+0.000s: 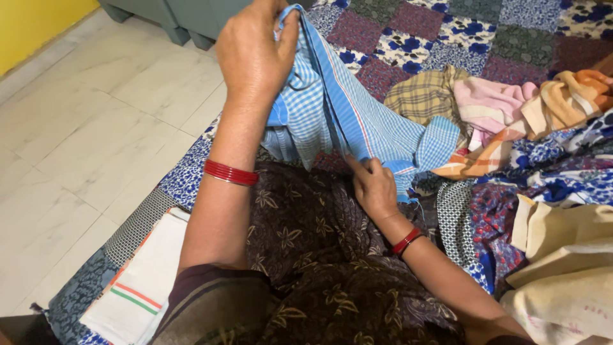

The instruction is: The person unfolds a light blue checkered cloth, smooths it on the bed, and folds it into a neat rectangle. The person then picks up the folded cloth and places it aside.

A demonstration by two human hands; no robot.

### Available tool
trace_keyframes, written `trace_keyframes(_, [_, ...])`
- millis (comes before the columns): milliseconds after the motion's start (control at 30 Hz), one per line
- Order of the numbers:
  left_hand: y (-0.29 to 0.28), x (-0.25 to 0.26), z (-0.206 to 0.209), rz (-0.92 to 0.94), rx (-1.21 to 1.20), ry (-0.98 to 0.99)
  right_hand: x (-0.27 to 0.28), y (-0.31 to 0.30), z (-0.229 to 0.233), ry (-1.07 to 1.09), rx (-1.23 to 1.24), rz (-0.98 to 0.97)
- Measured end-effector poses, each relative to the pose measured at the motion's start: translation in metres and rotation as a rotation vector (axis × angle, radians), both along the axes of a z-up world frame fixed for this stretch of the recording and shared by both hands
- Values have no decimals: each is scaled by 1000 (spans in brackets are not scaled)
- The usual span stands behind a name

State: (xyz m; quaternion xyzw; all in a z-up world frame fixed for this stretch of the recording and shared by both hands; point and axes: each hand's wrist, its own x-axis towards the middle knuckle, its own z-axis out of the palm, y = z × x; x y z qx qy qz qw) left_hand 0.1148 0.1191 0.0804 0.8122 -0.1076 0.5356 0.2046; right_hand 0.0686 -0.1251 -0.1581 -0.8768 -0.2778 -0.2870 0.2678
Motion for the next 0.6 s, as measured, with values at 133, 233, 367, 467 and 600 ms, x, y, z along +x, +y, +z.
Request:
trace_keyframes(133, [-3,-2,1,0,-4,43,3,-2,5,22,-83,-40])
trace_keyframes(233, [-3,-2,-1,12,1,48,6,-7,6,48,-100,-106])
trace_keyframes(367, [2,3,-3,7,16,-15,8,-13,5,38,-94,-167])
trace_keyframes(467, [3,8,-4,22,37,-19,7,-13,7,44,-80,-159])
trace_keyframes(600, [4,12,-6,68,63,-47,0,-8,11,-66,-30,-111])
